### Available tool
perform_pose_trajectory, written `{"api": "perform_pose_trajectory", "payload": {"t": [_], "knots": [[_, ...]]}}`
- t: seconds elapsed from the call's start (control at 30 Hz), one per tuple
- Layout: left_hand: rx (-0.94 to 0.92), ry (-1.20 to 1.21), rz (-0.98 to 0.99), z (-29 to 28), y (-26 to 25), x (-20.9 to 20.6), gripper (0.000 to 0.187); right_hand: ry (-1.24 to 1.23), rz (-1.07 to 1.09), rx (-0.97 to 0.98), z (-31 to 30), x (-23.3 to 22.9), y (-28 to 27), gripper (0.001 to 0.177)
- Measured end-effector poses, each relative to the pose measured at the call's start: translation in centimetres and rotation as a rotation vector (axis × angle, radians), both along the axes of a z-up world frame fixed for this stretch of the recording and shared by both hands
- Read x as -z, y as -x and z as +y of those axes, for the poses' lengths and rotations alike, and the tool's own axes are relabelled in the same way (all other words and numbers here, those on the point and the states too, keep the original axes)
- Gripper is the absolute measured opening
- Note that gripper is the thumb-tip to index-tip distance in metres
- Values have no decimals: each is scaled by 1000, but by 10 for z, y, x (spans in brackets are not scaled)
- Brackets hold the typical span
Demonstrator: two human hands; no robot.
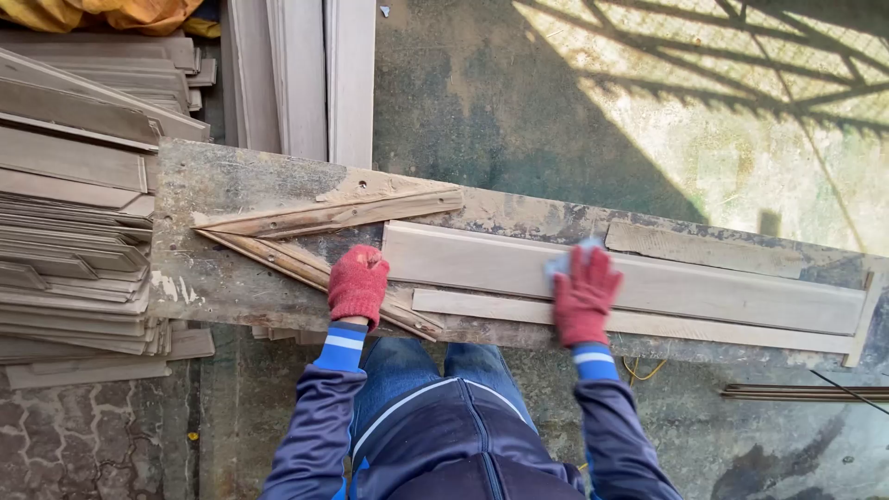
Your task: The person is sanding a long piece of wood using sandpaper and then an electric power sander.
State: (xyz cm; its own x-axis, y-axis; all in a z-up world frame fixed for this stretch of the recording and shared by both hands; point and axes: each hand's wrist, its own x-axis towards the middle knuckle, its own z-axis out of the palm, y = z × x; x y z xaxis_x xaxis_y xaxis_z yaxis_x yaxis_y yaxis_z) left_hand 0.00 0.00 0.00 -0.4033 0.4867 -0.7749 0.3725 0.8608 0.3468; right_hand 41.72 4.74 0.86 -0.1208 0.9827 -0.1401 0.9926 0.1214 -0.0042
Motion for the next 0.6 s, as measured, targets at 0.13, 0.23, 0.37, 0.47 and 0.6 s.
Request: {"api": "perform_pose_trajectory", "payload": {"t": [0.13,0.23,0.37,0.47,0.6], "knots": [[-99,-25,-5,-7,-2,29,34,82,-25,340,-3,2,-44,70],[-137,3,-101,0,5,23,41,51,-20,358,1,-6,-25,72],[-488,-341,-543,19,1,-95,65,-16,98,379,9,-48,-18,81],[-82,-800,-293,4,-7,-1,75,-19,144,355,13,-66,-5,83],[291,-1027,46,-2,-8,4,108,-154,286,44,6,-92,91,74]]}}
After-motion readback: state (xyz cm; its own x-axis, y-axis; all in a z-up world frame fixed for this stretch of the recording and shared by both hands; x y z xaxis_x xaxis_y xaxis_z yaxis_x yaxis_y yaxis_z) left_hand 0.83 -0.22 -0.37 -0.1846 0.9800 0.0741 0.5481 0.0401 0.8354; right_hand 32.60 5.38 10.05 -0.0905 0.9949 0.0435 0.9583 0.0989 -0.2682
